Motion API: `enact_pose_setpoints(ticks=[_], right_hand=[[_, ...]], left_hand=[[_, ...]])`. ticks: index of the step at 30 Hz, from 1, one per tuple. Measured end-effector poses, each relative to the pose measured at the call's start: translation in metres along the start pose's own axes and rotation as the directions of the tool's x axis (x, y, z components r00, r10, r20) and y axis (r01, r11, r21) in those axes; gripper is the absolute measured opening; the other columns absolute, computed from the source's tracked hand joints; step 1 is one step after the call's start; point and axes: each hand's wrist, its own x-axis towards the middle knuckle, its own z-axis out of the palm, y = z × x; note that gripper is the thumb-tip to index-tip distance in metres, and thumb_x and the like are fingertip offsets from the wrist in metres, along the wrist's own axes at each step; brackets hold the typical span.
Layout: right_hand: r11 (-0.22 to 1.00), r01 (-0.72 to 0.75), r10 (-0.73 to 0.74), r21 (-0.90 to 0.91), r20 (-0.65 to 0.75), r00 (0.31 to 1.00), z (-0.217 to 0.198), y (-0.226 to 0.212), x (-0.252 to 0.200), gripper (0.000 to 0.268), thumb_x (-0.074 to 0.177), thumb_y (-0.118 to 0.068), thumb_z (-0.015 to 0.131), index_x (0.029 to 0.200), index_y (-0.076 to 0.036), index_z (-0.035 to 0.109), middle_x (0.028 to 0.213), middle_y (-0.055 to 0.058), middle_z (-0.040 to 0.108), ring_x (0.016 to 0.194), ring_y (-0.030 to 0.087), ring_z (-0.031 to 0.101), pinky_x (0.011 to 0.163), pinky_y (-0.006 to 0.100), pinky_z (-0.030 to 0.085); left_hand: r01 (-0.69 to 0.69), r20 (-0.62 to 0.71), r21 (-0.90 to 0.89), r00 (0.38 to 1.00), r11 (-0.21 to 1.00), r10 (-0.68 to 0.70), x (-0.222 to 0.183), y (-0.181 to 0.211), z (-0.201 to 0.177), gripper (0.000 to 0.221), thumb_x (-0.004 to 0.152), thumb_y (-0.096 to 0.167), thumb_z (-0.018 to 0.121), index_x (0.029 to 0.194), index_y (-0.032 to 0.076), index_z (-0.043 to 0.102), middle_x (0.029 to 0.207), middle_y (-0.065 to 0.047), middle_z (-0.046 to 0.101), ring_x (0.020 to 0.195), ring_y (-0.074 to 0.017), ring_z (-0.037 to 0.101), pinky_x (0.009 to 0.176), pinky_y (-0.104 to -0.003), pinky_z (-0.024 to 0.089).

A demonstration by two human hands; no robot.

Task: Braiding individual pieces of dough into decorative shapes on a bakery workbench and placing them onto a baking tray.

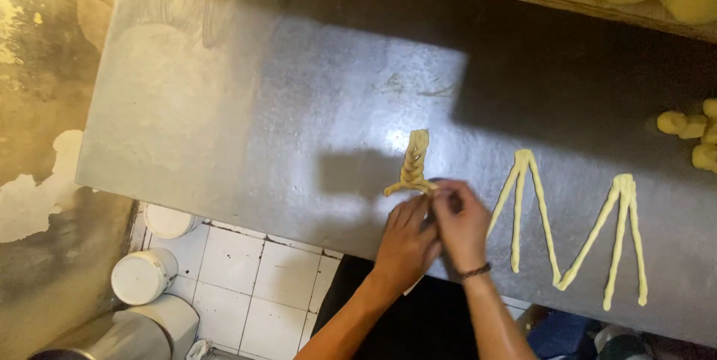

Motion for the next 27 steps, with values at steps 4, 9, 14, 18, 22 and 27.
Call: enact_pose_setpoints(ticks=[4, 9, 14, 18, 22, 27], right_hand=[[0.898, 0.38, -0.39, -0.219, 0.0, 0.921, 0.018, -0.025, -0.021, 0.018, 0.089, -0.017, 0.073, 0.105, -0.009, 0.074, 0.102, 0.004, 0.074, 0.094, 0.025, 0.069, 0.084, 0.041, 0.054], [0.69, 0.598, -0.592, -0.408, 0.158, 0.79, 0.018, -0.021, -0.029, 0.024, 0.08, -0.015, 0.073, 0.103, -0.011, 0.077, 0.105, 0.008, 0.075, 0.095, 0.031, 0.066, 0.081, 0.042, 0.051], [0.788, 0.432, -0.46, -0.44, 0.047, 0.887, 0.004, -0.006, -0.008, 0.02, 0.083, -0.018, 0.075, 0.101, -0.009, 0.077, 0.098, 0.009, 0.072, 0.09, 0.033, 0.064, 0.08, 0.044, 0.051], [0.902, 0.332, -0.328, -0.275, 0.062, 0.943, 0.009, 0.003, 0.001, 0.012, 0.091, -0.015, 0.074, 0.101, -0.011, 0.077, 0.099, 0.003, 0.073, 0.093, 0.026, 0.066, 0.084, 0.041, 0.054], [0.727, 0.579, -0.561, -0.369, 0.168, 0.811, 0.005, -0.012, -0.013, 0.022, 0.087, -0.009, 0.072, 0.108, -0.013, 0.075, 0.107, 0.0, 0.072, 0.101, 0.025, 0.063, 0.086, 0.041, 0.052], [0.369, 0.72, -0.63, -0.587, 0.412, 0.659, 0.003, -0.02, -0.026, 0.042, 0.079, -0.011, 0.069, 0.121, -0.013, 0.071, 0.108, 0.003, 0.066, 0.096, 0.026, 0.06, 0.075, 0.042, 0.049]], left_hand=[[0.253, 0.231, -0.303, 0.955, 0.919, -0.187, -0.047, -0.05, 0.006, 0.009, 0.087, 0.012, 0.074, 0.09, 0.015, 0.065, 0.095, -0.007, 0.069, 0.095, -0.0258, 0.066, 0.078, -0.037, 0.05], [0.358, 0.072, 0.22, 0.922, 0.907, -0.381, -0.013, -0.07, -0.009, 0.007, 0.084, 0.016, 0.075, 0.09, 0.012, 0.076, 0.087, -0.006, 0.069, 0.091, -0.0277, 0.062, 0.084, -0.044, 0.041], [0.411, 0.098, 0.1, 0.902, 0.906, -0.42, -0.023, -0.047, 0.01, 0.01, 0.085, 0.023, 0.077, 0.091, 0.015, 0.076, 0.084, -0.004, 0.068, 0.086, -0.0268, 0.061, 0.081, -0.044, 0.04], [0.215, 0.131, 0.234, 0.959, 0.948, -0.25, -0.032, -0.032, 0.022, 0.023, 0.088, 0.023, 0.076, 0.108, 0.012, 0.077, 0.086, -0.006, 0.064, 0.087, -0.0273, 0.06, 0.081, -0.045, 0.04], [0.147, 0.179, 0.367, 0.958, 0.919, -0.225, -0.042, -0.028, 0.013, 0.03, 0.084, 0.019, 0.073, 0.113, 0.01, 0.077, 0.09, -0.008, 0.063, 0.09, -0.0286, 0.058, 0.084, -0.045, 0.041], [0.437, -0.056, 0.203, 0.899, 0.877, -0.435, -0.054, -0.033, 0.008, 0.027, 0.086, 0.02, 0.076, 0.112, 0.01, 0.074, 0.097, -0.008, 0.065, 0.094, -0.0288, 0.059, 0.082, -0.045, 0.039]])
